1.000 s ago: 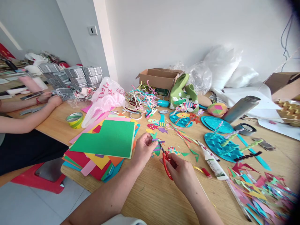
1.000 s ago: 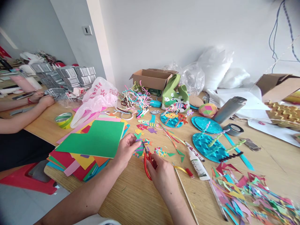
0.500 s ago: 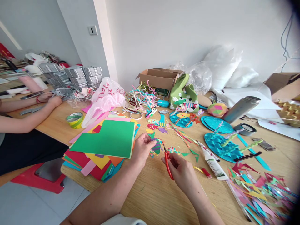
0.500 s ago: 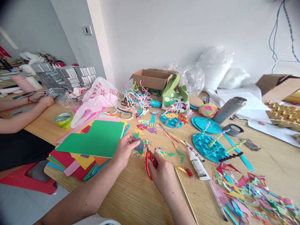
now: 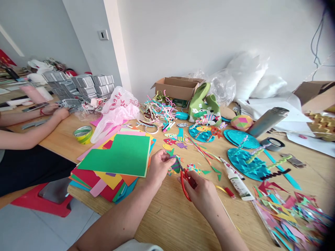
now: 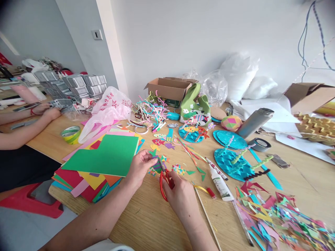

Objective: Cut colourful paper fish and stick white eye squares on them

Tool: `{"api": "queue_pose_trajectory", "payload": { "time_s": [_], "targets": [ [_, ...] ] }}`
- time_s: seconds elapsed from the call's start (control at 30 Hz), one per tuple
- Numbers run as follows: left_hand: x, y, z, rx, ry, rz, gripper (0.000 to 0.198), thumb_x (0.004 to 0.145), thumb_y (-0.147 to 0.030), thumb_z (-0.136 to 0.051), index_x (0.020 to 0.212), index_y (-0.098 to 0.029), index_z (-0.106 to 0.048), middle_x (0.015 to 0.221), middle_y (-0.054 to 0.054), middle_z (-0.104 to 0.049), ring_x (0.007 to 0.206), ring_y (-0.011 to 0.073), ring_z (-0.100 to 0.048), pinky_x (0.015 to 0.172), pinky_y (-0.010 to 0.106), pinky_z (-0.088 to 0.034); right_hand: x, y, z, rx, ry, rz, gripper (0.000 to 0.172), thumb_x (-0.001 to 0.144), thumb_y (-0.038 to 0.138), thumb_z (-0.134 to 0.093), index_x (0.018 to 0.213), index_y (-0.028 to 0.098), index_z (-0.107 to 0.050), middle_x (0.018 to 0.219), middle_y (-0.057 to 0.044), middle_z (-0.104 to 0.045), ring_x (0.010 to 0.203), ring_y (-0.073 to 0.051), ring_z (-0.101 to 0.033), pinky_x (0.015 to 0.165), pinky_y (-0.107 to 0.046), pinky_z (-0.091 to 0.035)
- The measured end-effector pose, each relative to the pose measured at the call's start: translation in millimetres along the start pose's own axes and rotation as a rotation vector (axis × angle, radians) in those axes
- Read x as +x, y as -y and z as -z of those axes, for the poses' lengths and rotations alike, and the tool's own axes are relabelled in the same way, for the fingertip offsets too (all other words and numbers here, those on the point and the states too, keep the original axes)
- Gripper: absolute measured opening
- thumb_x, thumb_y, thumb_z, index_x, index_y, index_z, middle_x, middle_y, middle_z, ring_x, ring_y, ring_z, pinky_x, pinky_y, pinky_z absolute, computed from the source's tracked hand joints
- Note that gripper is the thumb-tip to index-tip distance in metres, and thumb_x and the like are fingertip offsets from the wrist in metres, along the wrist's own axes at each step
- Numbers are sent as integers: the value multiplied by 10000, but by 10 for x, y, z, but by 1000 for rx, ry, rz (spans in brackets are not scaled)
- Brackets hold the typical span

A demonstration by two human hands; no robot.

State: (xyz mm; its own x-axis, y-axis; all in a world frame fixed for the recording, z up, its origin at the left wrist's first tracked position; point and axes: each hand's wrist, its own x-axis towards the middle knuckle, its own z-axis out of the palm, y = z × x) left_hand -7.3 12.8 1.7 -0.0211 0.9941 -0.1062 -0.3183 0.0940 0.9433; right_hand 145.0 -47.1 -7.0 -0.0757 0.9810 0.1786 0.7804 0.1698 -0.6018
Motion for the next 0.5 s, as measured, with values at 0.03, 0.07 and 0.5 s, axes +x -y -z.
{"api": "queue_pose_trajectory", "payload": {
  "time_s": [0.03, 0.07, 0.5],
  "targets": [
    [-3, -6, -4, -1, -3, 2, 223, 588, -228, -755, 730, -179, -589, 641, -17, -677, 556, 112, -590, 560, 213, -450, 1, -5, -3, -10, -5, 5, 364, 889, 521, -478, 785, 204, -625, 581, -3, -607, 506, -130, -540, 497, -228, -354],
    [-6, -17, -11, -4, -6, 4, 207, 586, -240, -758, 683, -174, -588, 630, -11, -675, 554, 112, -590, 557, 212, -448, 1, -9, -6, -19, -9, 10, 359, 890, 516, -480, 794, 204, -630, 583, -3, -608, 508, -131, -543, 498, -228, -353],
    [-1, -45, -9, -137, 42, 190, 261, 514, -302, -818, 607, -138, -638, 644, 24, -690, 562, 115, -608, 588, 233, -472, -5, -29, -9, -85, -17, 19, 310, 897, 483, -489, 838, 213, -630, 604, -2, -613, 534, -144, -562, 513, -231, -351]
  ]
}}
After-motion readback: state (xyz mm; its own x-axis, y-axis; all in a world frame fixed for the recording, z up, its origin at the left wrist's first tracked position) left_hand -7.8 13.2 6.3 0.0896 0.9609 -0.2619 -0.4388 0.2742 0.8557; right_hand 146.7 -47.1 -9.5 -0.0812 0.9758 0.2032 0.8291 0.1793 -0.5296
